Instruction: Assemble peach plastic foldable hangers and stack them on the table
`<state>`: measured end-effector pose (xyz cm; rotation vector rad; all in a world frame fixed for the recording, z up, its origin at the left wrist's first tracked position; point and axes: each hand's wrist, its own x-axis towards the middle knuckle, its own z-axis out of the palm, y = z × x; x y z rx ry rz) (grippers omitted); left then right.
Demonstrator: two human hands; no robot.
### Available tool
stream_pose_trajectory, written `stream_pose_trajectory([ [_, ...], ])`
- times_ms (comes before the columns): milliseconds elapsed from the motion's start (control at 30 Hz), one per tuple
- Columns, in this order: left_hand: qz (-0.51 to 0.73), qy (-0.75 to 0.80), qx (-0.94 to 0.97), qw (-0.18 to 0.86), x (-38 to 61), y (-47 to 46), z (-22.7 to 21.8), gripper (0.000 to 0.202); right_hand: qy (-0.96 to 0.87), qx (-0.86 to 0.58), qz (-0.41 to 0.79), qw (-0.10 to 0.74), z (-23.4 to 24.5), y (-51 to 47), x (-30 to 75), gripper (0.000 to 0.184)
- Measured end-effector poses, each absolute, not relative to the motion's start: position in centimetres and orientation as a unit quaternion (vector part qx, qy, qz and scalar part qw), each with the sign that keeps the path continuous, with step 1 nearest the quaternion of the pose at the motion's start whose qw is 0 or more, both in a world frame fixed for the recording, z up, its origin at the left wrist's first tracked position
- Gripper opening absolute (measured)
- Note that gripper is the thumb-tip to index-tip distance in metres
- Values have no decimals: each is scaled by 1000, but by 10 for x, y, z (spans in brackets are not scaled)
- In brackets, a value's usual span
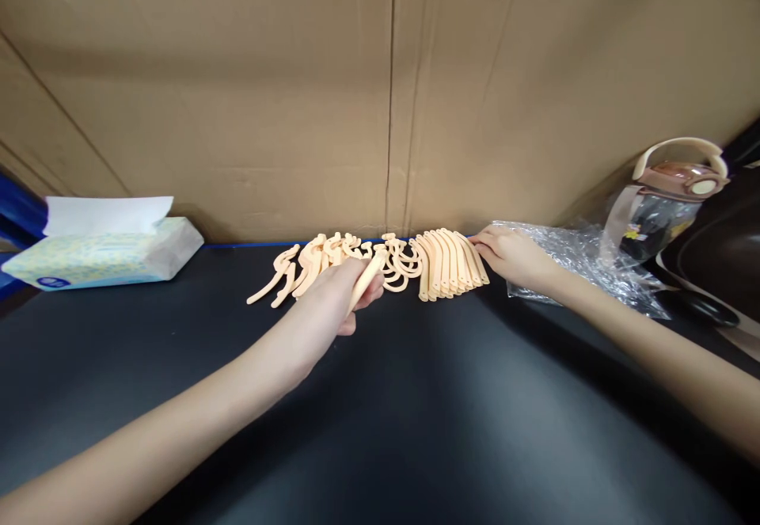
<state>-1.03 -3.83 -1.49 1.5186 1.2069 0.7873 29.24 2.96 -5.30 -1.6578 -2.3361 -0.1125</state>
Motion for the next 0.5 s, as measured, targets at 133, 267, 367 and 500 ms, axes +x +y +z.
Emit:
stream_pose_trajectory([
  [133, 347, 515, 590, 516, -11, -40, -11, 27, -810, -548, -14, 209, -34, 4, 267, 36],
  [267, 375, 483, 581, 538, 2, -44, -7, 29, -806, -467, 210, 297, -8, -33, 219, 36],
  [367, 377, 454, 588, 553, 9, -48, -3, 29, -757, -405, 371, 354, 6, -46, 196, 26],
  [500, 385, 441, 627, 513, 2, -48, 10, 26, -728, -434, 348, 402, 20, -46, 198, 27],
])
